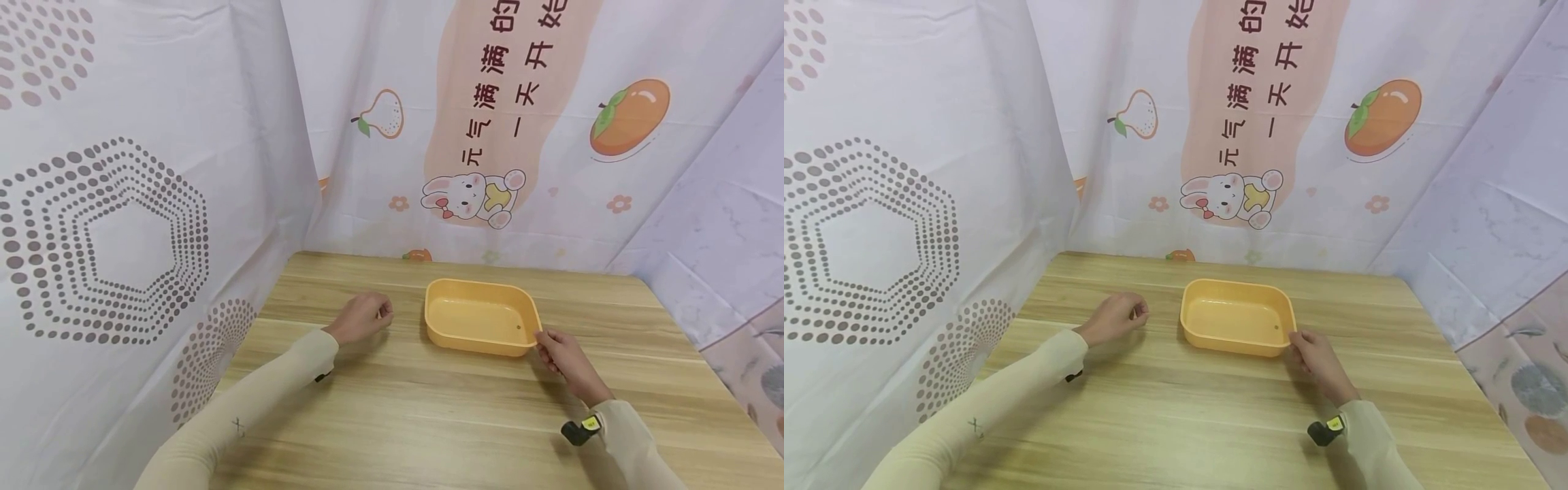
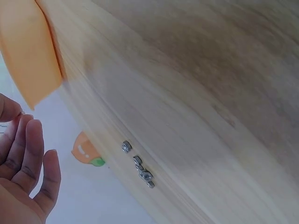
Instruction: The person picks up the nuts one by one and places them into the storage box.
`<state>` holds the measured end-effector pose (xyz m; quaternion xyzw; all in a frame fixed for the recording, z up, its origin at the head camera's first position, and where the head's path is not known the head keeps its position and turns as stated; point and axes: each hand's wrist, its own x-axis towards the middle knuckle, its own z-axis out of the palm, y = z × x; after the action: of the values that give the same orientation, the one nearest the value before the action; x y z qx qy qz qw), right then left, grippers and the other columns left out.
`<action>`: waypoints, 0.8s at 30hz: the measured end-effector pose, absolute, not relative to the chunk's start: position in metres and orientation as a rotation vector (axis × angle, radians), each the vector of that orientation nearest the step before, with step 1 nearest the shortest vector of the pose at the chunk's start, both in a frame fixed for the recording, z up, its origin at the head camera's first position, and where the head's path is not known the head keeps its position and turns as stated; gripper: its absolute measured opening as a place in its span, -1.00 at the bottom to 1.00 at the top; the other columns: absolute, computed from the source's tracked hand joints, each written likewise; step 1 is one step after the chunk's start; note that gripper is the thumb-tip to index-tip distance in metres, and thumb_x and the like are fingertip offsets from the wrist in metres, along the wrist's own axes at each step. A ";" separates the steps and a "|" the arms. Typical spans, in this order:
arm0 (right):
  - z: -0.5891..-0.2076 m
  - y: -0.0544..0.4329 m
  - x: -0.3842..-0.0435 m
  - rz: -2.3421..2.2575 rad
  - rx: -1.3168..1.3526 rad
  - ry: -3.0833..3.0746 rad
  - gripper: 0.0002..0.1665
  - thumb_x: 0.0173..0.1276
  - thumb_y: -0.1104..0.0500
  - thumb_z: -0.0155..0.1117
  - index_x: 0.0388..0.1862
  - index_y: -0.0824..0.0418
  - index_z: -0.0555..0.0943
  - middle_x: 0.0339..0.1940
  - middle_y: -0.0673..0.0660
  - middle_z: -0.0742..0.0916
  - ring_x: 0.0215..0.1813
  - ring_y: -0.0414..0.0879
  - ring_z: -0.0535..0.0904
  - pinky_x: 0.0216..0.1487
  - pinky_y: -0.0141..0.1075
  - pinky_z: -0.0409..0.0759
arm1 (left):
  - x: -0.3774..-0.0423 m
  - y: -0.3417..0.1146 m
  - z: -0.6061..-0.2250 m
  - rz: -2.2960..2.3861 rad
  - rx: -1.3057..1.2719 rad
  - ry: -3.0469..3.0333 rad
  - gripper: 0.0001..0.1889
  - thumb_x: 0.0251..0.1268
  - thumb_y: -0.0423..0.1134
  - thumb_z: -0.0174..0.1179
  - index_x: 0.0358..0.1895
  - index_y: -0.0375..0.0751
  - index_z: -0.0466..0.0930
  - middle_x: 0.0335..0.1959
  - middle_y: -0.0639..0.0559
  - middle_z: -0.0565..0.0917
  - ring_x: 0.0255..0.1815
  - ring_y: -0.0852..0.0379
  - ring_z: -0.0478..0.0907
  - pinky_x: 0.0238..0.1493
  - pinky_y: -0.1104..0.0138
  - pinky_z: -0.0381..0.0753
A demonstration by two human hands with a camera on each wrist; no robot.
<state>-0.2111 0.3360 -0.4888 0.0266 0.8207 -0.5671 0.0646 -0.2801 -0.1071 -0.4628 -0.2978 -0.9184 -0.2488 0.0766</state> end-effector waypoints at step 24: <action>-0.487 0.335 -0.210 -1.715 0.077 2.469 -0.53 0.69 -0.01 -0.01 -0.32 0.34 0.42 -0.56 0.00 0.45 -0.57 -0.21 0.31 -0.55 -0.37 0.33 | -0.277 -0.085 -0.461 -0.727 -0.951 -2.760 -0.92 0.40 -0.27 0.29 -0.30 -0.03 0.68 -0.39 0.22 0.66 -0.39 0.33 0.53 -0.34 0.44 0.56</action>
<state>-0.2102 0.3354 -0.4868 0.0257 0.8192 -0.5690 0.0669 -0.2770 -0.0846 -0.4605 -0.3153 -0.9155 -0.2411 0.0665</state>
